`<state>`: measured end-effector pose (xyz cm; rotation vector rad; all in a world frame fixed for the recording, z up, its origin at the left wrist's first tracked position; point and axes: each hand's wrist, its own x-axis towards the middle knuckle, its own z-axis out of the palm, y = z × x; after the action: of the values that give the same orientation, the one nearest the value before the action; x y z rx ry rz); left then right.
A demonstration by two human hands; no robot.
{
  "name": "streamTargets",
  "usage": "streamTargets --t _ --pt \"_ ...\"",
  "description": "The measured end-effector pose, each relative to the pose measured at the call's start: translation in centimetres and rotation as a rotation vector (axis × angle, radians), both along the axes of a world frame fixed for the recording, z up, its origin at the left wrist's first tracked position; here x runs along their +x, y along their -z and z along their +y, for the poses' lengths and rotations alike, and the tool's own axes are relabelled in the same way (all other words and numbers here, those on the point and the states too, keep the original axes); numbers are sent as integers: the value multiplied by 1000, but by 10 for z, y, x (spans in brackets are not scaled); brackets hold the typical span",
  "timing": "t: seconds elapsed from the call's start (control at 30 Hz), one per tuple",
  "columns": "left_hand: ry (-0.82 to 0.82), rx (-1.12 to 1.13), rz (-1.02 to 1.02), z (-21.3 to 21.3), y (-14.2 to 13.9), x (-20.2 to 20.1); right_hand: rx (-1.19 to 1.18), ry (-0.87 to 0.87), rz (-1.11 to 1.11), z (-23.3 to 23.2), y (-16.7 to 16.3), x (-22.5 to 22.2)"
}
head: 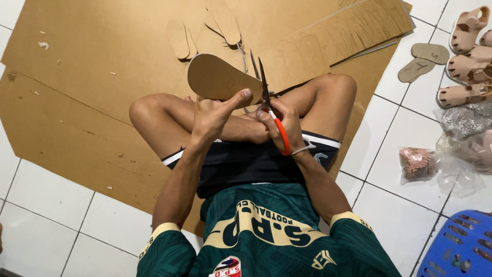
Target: The person sits on the floor and uses scissors to cut out multiple foot-shaped pieces from a large sheet of cardboard. They rotate the cardboard and trim along the drawn outlines, placing finished pieces aside.
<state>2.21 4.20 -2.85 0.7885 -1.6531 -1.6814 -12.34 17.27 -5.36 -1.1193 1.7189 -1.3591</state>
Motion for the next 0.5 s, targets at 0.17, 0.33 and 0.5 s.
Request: streamTargets --t 0.17,0.33,0.5 --pt "18 -13 -8 -7 -2 1 -74 -20 7 -1 -3 1" --pt "33 11 -5 -10 -8 1 -74 -32 19 1 -5 1" --pt "72 20 22 -13 -13 -1 -118 -57 5 2 -5 0"
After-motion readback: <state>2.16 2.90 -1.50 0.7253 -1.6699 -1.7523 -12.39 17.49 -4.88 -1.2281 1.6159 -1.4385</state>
